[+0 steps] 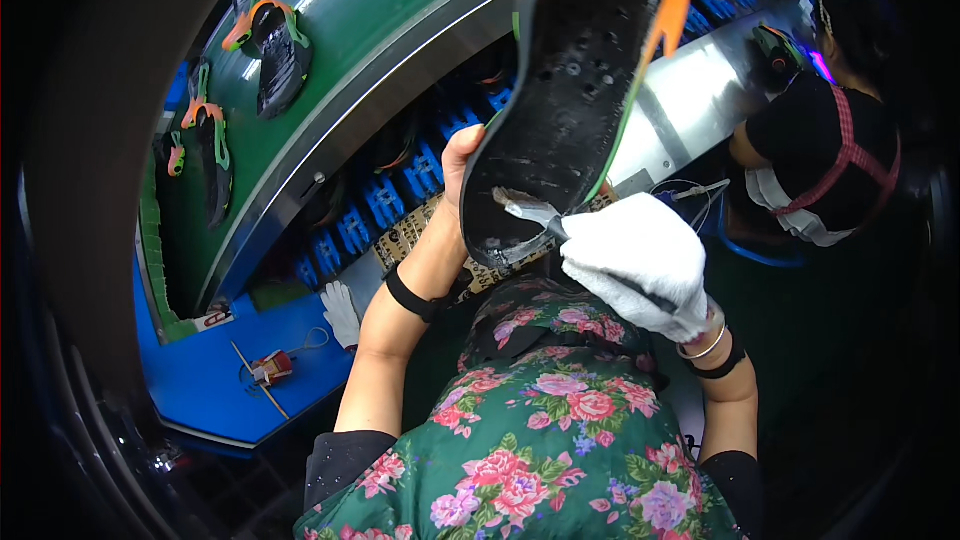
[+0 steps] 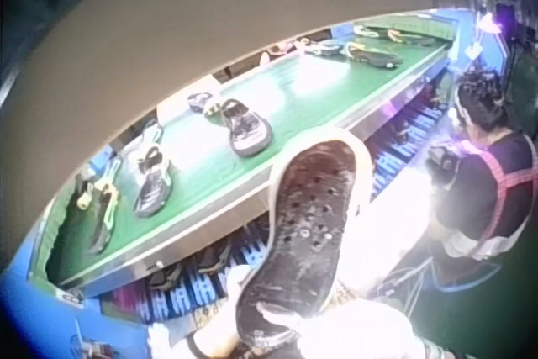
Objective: The person picks up a shoe sole from a conveyor belt, applies liquid to the bottom and sides with a brush, and places it back on the belt, repeating the process for a second sole.
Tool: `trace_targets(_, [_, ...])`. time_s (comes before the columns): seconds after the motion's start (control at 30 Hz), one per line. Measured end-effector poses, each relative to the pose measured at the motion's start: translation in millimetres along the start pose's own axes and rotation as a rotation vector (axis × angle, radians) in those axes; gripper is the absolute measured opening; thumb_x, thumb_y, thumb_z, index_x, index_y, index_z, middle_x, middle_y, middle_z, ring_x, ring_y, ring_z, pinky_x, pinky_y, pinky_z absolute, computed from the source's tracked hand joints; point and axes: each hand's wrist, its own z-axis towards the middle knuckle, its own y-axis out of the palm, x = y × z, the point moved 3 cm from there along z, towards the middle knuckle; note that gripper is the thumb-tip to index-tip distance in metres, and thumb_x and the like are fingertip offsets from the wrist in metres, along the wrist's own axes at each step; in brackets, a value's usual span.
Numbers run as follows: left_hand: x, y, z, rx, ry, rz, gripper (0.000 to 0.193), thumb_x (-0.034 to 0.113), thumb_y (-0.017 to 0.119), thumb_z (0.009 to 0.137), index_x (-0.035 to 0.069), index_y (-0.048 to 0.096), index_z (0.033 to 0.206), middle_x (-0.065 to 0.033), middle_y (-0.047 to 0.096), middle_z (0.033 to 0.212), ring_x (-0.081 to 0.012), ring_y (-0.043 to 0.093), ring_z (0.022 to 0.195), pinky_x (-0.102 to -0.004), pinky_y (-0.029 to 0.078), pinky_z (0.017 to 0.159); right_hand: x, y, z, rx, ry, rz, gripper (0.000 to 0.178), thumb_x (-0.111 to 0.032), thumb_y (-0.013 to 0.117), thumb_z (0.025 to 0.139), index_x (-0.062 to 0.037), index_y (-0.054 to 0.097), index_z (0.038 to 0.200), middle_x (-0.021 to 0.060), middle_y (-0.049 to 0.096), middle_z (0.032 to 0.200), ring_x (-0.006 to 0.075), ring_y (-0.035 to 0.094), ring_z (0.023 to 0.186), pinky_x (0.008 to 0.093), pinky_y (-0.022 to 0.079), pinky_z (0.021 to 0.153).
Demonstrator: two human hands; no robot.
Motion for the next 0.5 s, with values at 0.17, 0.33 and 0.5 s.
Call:
trace_targets(0.17, [12,4,-9,0.051,-0.102,-0.084,0.062,0.034,0.058,0.092,-0.005,0.061,0.140,-0.0270,0.068,0.134,-0.0379,0.072,0.116,-0.0507,0.058,0.103,-12,29,-26,-0.187,-0.135,-0.003,0.033,-0.011,0.081,0.086,-0.0126,0.078,0.119,0.0096,0.078,0.115,0.0264,0.075,0.097,0.0375,0.060,0.082])
trace_targets(0.33, [19,9,-22,-0.087,-0.156,-0.290,0.053,0.024,0.060,0.092,-0.008,0.064,0.134,-0.0259,0.073,0.123,-0.0353,0.076,0.102,-0.0453,0.063,0.094,-26,23,-3,-0.244,0.004,0.193,0.029,-0.012,0.084,0.085,-0.0118,0.080,0.114,0.0081,0.079,0.110,0.0247,0.075,0.090,0.0357,0.060,0.078])
trace_targets(0.5, [25,13,-29,-0.086,-0.241,-0.313,0.055,0.025,0.061,0.092,-0.008,0.062,0.136,-0.0250,0.073,0.123,-0.0339,0.077,0.099,-0.0439,0.063,0.092,-16,39,-16,-0.258,0.340,0.329,0.030,-0.004,0.087,0.078,-0.0114,0.081,0.107,0.0101,0.080,0.107,0.0246,0.076,0.091,0.0352,0.058,0.079])
